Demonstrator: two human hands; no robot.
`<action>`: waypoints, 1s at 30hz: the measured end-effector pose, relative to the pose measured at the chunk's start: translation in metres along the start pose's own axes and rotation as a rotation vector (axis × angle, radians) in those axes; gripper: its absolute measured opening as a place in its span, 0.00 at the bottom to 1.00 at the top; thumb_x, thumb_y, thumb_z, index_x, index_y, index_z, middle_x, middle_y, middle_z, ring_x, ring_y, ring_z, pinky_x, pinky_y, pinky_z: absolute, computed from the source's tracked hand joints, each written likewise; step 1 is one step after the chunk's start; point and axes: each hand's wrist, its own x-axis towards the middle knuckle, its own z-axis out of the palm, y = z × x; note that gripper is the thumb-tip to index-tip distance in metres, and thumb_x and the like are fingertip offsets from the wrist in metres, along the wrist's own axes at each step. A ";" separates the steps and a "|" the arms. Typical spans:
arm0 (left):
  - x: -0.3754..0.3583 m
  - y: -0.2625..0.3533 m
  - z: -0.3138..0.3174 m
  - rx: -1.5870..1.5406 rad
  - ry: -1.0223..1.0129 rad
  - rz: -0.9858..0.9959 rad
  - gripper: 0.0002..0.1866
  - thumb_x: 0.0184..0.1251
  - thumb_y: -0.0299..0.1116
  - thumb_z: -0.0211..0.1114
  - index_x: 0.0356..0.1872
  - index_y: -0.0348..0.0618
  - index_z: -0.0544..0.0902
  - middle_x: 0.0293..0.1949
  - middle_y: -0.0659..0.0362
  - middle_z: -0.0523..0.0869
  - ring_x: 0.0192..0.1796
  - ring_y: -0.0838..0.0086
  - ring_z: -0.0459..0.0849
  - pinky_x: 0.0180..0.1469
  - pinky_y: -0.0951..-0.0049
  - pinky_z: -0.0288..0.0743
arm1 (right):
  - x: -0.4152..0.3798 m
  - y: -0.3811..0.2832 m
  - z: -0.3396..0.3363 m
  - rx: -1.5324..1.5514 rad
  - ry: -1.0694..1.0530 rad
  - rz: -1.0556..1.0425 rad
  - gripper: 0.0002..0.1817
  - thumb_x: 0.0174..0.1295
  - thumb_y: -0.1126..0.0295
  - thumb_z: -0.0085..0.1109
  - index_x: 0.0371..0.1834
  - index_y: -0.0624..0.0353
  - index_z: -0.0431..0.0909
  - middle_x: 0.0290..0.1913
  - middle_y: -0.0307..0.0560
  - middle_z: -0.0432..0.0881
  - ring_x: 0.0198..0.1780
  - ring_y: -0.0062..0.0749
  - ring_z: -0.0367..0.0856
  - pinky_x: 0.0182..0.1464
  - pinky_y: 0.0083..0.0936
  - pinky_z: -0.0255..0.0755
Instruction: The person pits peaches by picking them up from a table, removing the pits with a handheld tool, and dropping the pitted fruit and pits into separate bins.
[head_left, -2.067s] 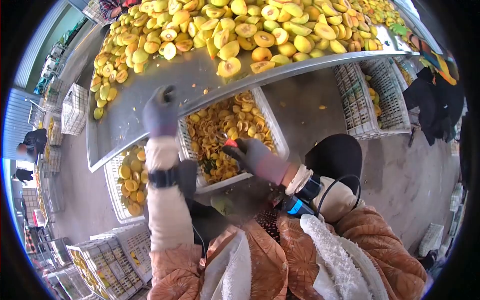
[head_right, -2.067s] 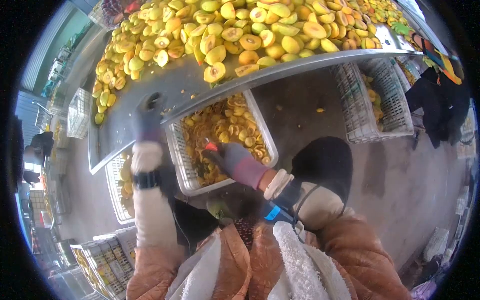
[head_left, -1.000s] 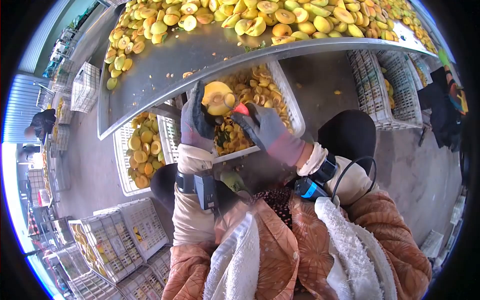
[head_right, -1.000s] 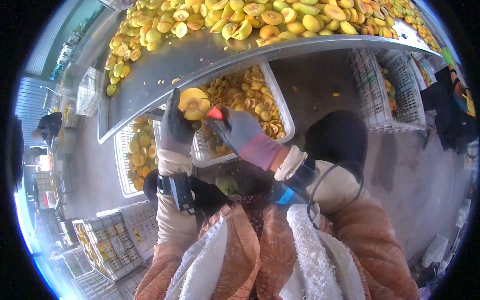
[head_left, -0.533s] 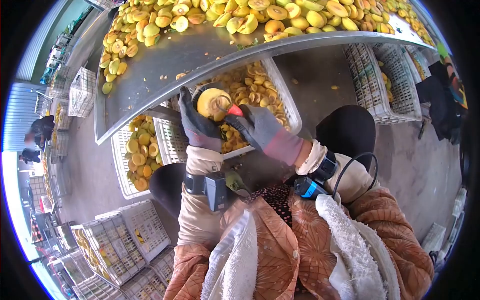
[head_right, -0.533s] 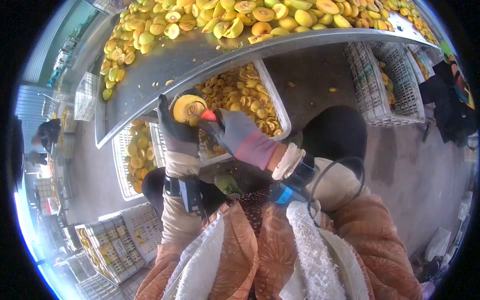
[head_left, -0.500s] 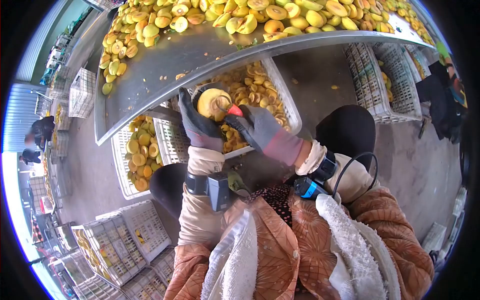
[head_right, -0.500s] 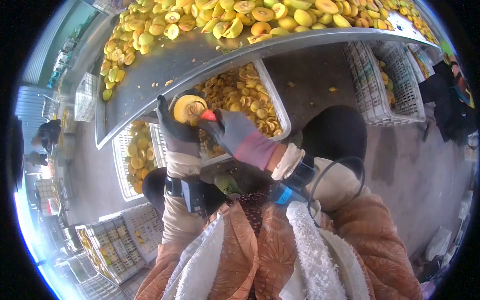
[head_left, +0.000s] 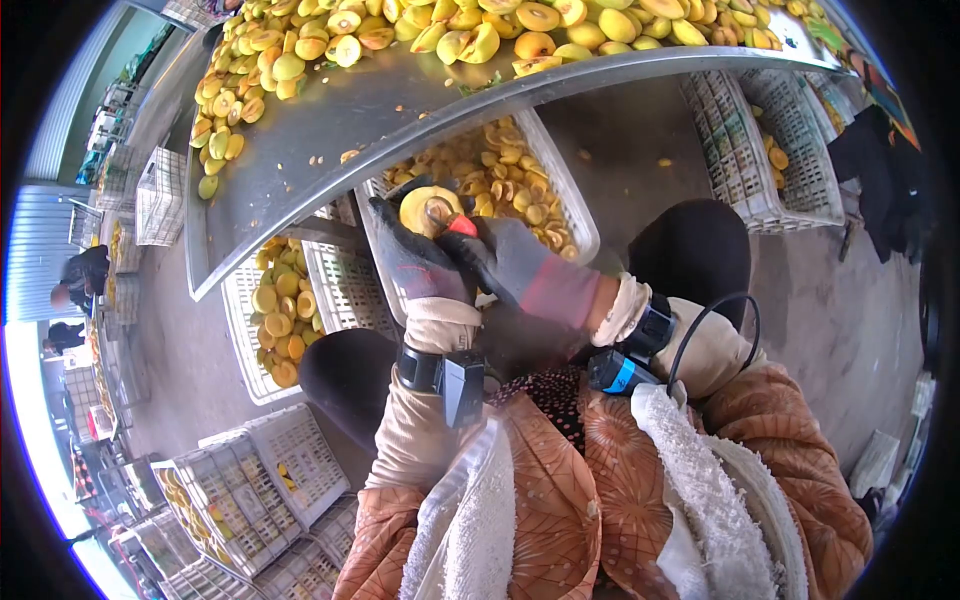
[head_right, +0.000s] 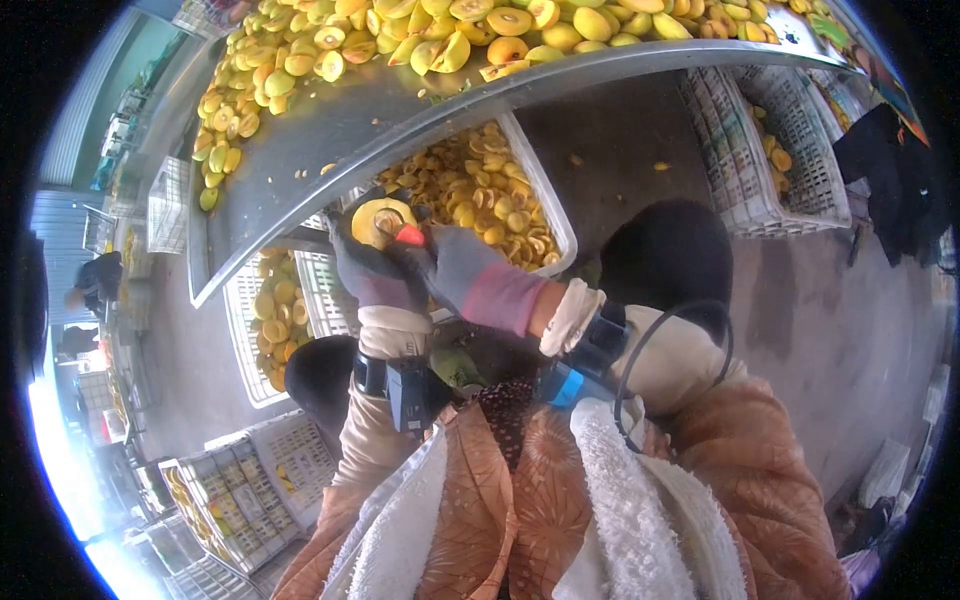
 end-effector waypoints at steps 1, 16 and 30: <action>0.001 0.000 -0.001 0.003 0.000 -0.005 0.24 0.71 0.49 0.43 0.42 0.38 0.77 0.36 0.54 0.80 0.38 0.68 0.80 0.43 0.70 0.76 | 0.000 0.002 0.000 0.050 -0.020 -0.047 0.16 0.67 0.63 0.48 0.43 0.68 0.76 0.32 0.55 0.82 0.34 0.31 0.79 0.36 0.30 0.70; 0.034 0.003 -0.033 0.257 -0.469 -0.038 0.28 0.73 0.48 0.39 0.33 0.30 0.77 0.27 0.47 0.82 0.31 0.63 0.82 0.37 0.72 0.76 | -0.004 0.005 0.004 0.255 -0.366 0.213 0.22 0.66 0.49 0.49 0.42 0.58 0.77 0.22 0.33 0.73 0.22 0.17 0.67 0.24 0.19 0.61; 0.082 0.034 -0.144 -0.585 -0.165 -0.090 0.22 0.66 0.46 0.53 0.51 0.38 0.73 0.40 0.55 0.80 0.36 0.75 0.79 0.32 0.78 0.74 | 0.010 0.015 -0.005 0.220 -0.122 0.521 0.26 0.59 0.43 0.55 0.41 0.57 0.79 0.17 0.35 0.74 0.14 0.19 0.67 0.17 0.20 0.61</action>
